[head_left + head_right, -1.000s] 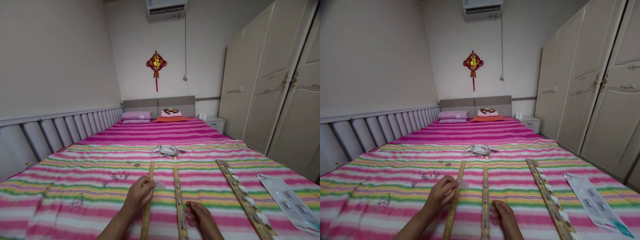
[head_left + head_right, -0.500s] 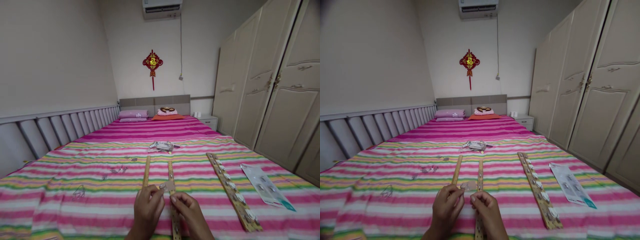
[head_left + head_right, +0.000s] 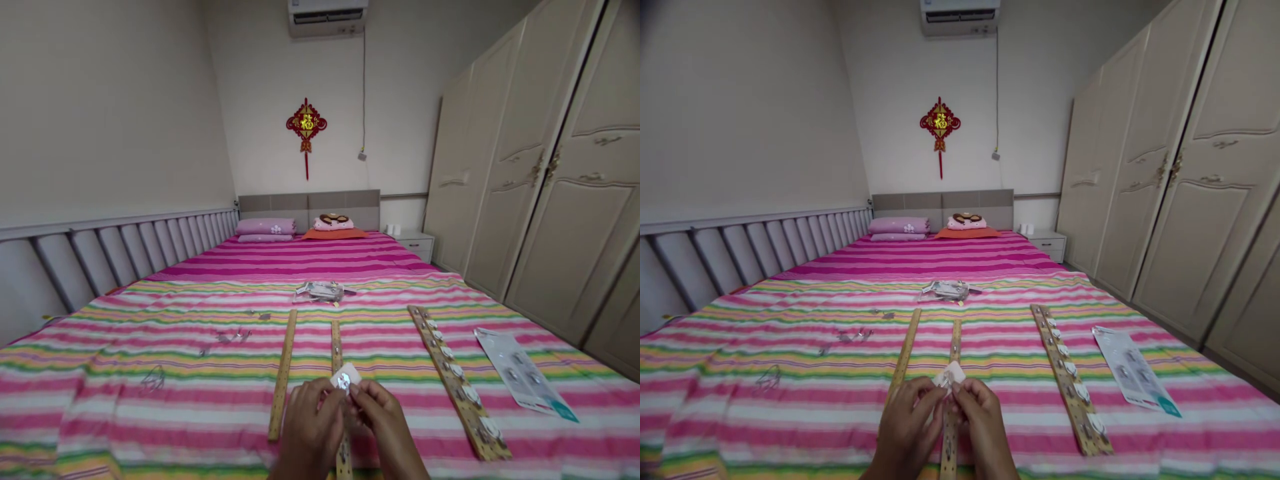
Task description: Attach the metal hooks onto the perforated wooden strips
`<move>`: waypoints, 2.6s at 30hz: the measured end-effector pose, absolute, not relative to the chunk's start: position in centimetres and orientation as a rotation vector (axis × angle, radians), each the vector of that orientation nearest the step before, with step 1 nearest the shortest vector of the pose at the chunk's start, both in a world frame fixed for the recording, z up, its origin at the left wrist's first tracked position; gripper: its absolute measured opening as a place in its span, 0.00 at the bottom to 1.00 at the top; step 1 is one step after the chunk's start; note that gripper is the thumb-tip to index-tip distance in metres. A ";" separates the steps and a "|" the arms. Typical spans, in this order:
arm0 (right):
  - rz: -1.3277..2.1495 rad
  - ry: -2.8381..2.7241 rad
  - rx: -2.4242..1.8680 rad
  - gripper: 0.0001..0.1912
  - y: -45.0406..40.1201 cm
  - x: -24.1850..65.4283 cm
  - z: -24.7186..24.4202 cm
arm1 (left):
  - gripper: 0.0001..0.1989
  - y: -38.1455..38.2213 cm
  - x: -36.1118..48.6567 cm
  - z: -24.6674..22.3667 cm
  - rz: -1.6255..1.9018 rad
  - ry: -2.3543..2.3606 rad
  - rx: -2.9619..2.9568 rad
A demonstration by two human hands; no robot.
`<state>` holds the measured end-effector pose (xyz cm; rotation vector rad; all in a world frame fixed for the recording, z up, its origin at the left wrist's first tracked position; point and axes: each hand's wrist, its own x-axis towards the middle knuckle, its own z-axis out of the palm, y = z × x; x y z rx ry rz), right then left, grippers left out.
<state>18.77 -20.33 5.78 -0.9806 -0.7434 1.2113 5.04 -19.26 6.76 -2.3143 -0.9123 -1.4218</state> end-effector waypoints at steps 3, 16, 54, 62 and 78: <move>1.178 -0.791 -0.981 0.17 -19.5 20.0 5.8 | 0.12 -19.1 5.1 7.1 -1.560 -0.949 -2.486; 1.312 -1.070 -1.126 0.20 -13.4 23.5 3.6 | 0.12 -10.2 7.2 5.7 -2.069 -2.238 -3.021; 0.942 -0.926 -1.251 0.12 3.8 24.7 -5.5 | 0.08 5.9 12.7 -1.5 -1.761 -2.774 -2.435; 0.912 -0.925 -1.269 0.11 3.8 24.6 -5.6 | 0.09 5.6 12.7 -1.5 -1.727 -2.743 -2.437; 0.984 -0.881 -1.205 0.15 4.0 24.6 -6.4 | 0.08 5.6 12.9 -2.1 -1.859 -2.640 -2.645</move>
